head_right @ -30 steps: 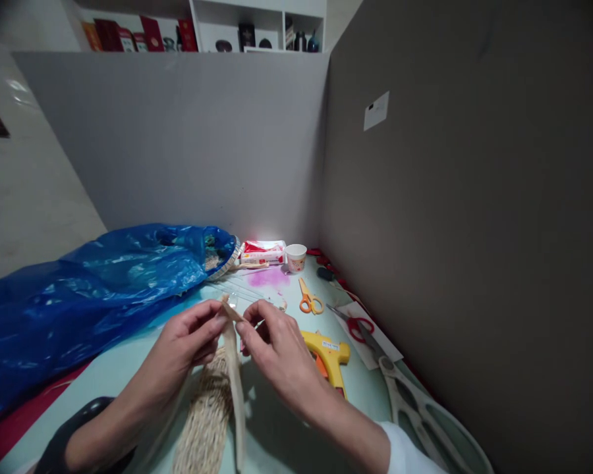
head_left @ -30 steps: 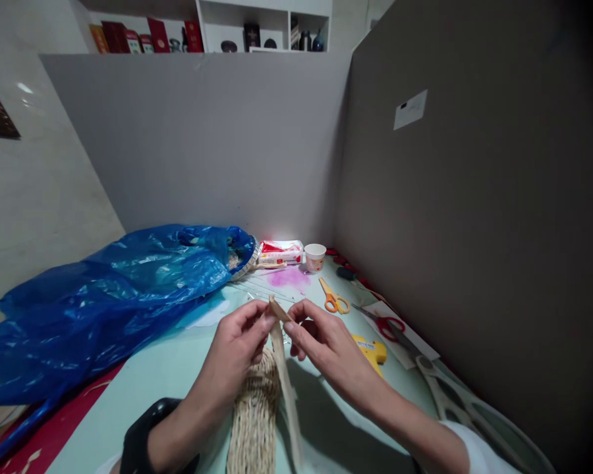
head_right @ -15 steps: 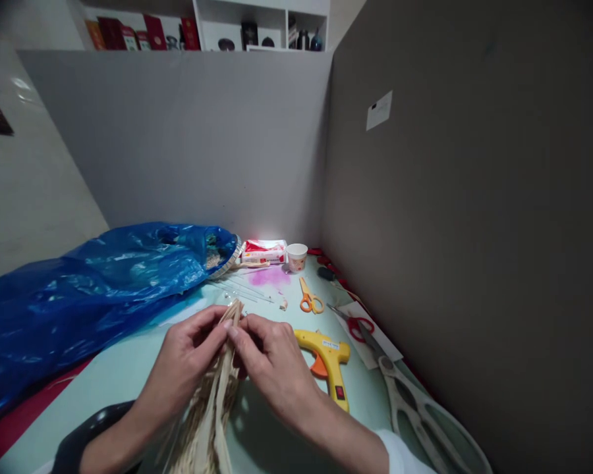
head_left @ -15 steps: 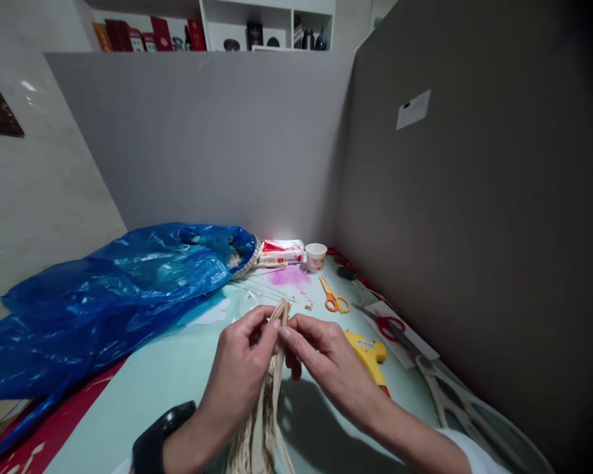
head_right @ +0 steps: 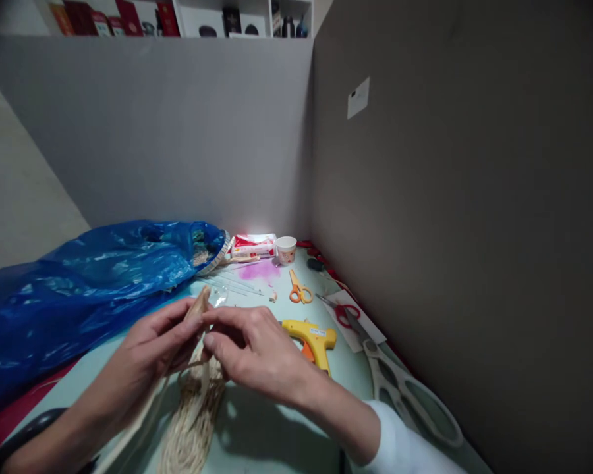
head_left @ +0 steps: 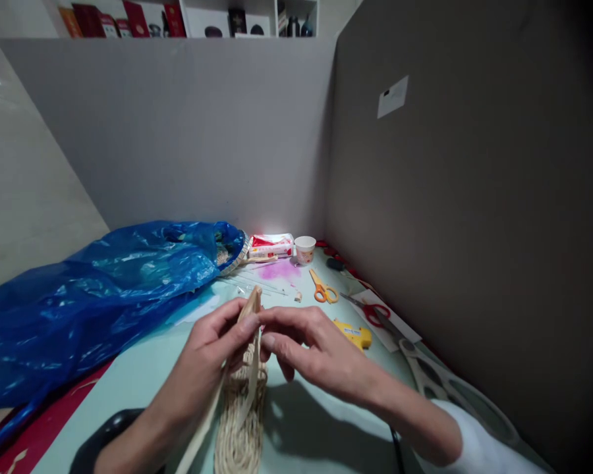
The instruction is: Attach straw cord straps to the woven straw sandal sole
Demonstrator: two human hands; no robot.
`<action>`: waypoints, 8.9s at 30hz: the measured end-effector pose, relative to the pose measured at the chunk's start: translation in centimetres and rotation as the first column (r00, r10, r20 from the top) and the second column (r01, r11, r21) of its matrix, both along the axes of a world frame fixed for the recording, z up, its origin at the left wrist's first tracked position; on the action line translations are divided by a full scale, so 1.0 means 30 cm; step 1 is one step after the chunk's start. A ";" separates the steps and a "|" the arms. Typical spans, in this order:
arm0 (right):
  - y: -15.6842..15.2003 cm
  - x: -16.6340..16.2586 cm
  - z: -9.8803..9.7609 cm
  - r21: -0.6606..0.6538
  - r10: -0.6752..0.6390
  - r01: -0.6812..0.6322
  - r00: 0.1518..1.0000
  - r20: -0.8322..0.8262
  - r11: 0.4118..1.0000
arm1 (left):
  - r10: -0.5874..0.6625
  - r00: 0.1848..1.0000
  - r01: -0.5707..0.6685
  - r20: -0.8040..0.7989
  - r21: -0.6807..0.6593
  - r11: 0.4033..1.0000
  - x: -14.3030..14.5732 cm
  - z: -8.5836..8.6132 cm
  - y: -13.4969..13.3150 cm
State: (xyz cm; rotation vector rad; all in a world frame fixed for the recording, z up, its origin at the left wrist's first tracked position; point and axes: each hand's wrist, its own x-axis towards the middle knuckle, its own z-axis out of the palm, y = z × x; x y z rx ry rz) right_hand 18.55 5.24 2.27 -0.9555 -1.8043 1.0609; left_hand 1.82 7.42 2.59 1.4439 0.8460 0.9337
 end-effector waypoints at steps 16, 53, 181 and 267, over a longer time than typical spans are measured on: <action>0.276 0.054 -0.163 0.153 -0.138 0.047 0.735 0.664 0.987 | -0.033 0.992 0.078 0.119 -0.402 0.912 -0.207 -0.013 0.051; -0.015 0.060 -0.048 0.348 -0.254 0.167 0.941 0.222 0.923 | -0.006 0.966 0.013 -0.259 0.027 1.000 -0.121 -0.028 -0.018; 0.075 0.078 -0.096 -0.064 -0.296 0.290 0.946 -0.133 0.955 | 0.125 0.901 -0.025 -0.416 0.239 0.971 0.128 -0.059 0.000; -0.064 -0.037 -0.124 0.928 -0.727 0.091 0.651 0.218 0.361 | 0.375 0.917 -0.382 0.135 0.028 0.924 0.138 -0.062 0.005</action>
